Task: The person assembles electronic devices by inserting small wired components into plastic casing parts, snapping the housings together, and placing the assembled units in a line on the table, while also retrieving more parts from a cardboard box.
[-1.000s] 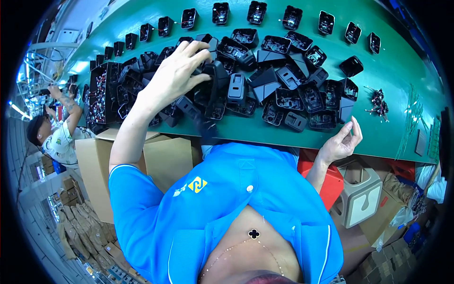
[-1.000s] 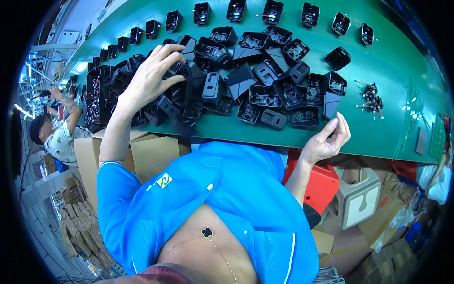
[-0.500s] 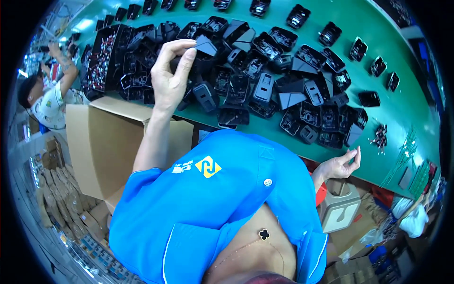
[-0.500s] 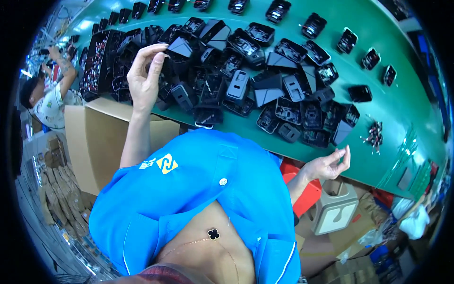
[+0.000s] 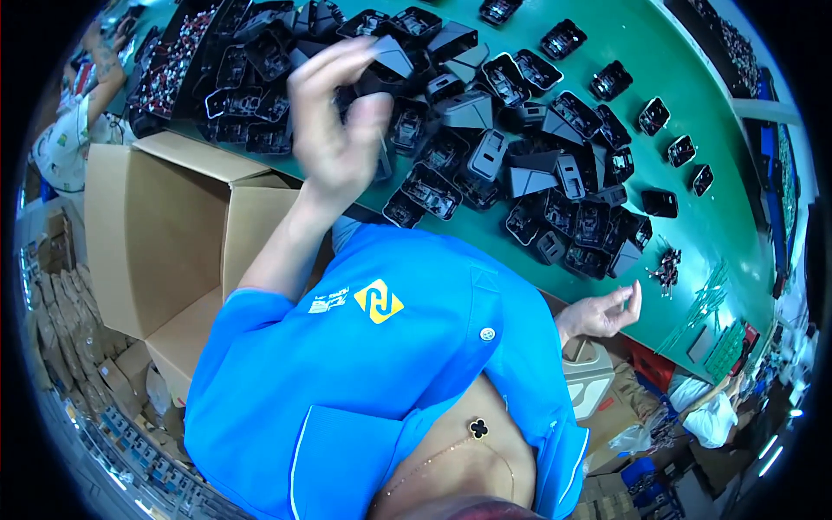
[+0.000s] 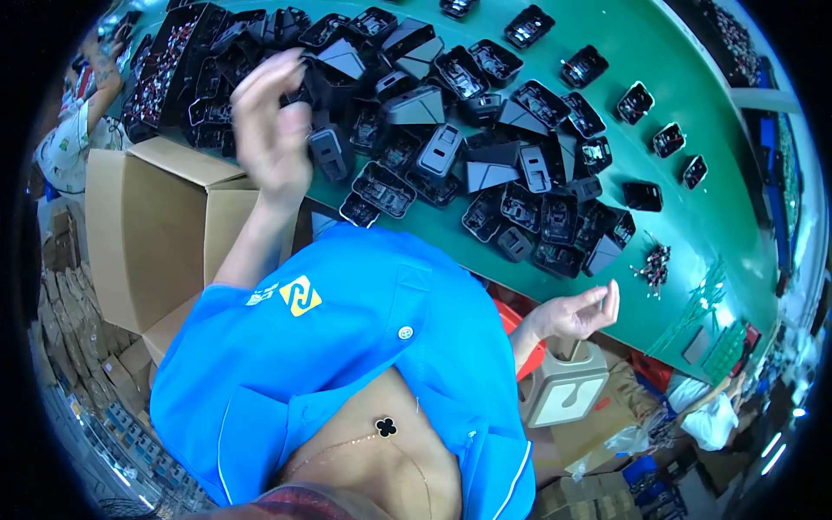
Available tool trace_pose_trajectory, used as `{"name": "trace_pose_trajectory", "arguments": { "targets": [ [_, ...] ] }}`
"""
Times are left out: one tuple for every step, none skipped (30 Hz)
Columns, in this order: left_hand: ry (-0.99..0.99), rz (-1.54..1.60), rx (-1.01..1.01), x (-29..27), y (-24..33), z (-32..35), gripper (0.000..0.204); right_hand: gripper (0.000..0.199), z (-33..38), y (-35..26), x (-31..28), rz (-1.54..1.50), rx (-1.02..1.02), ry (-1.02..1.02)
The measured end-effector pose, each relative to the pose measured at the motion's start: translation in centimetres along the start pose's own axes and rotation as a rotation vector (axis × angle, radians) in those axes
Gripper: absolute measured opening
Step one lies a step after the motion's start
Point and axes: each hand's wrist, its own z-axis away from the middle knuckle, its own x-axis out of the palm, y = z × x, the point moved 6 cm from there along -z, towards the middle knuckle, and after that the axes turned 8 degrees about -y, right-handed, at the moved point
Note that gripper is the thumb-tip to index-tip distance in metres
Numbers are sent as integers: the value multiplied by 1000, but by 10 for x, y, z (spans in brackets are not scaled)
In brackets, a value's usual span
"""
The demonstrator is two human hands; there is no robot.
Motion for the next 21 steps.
{"name": "trace_pose_trajectory", "arguments": {
  "targets": [
    [145, 221, -135, -16, -9, 34, 29, 18, -6, -18, 1, -34, -108, -7],
    [87, 146, -163, -27, -7, 64, 29, 18, -11, -39, 0, -71, -216, -19],
    [18, 102, -213, -33, -8, 103, 24, 19, -16, -63, 0, -110, -325, -34],
    [-53, 54, -267, -36, -6, 144, 19, 20, -22, -86, -1, -153, -432, -52],
    [-141, 19, -627, -39, -13, 198, 27, 19, -26, -104, 6, -247, -523, -171],
    [-226, -9, -989, -40, -20, 254, 36, 20, -28, -124, 14, -344, -613, -292],
    [-193, -27, -1027, -39, -23, 277, 36, 20, -28, -140, 27, -371, -623, -336],
    [-147, -44, -1081, -47, -19, 295, 37, 20, -19, -172, 42, -392, -766, -575],
    [-100, -63, -1134, -53, -12, 313, 38, 21, -4, -194, 55, -412, -911, -813],
    [-50, -74, -1180, -57, -7, 330, 38, 21, 1, -202, 61, -441, -934, -843],
    [-2, -86, -1224, -60, 0, 347, 39, 22, 8, -209, 68, -446, -966, -925],
    [38, -85, -1262, -61, 0, 358, 40, 23, 15, -218, 75, -435, -999, -999],
    [75, -87, -1297, -62, 2, 369, 40, 24, 21, -224, 80, -423, -1028, -1071],
    [106, -86, -1328, -62, 2, 378, 41, 25, 27, -228, 85, -407, -1054, -1137],
    [132, -79, -1352, -60, 0, 384, 42, 25, 29, -232, 87, -409, -1068, -1142],
    [152, -70, -1373, -57, -5, 388, 43, 26, 31, -234, 88, -419, -1076, -1166],
    [167, -59, -1390, -54, -10, 390, 43, 28, 32, -236, 89, -427, -1081, -1187],
    [178, -48, -1405, -51, -17, 391, 44, 29, 33, -237, 90, -432, -1082, -1204],
    [185, -37, -1417, -47, -24, 391, 45, 31, 34, -238, 91, -436, -1081, -1219],
    [181, -21, -1426, -44, -34, 390, 45, 31, 36, -238, 93, -414, -1075, -1238],
    [175, -6, -1435, -40, -45, 389, 46, 31, 38, -238, 95, -391, -1066, -1256]
  ]
}}
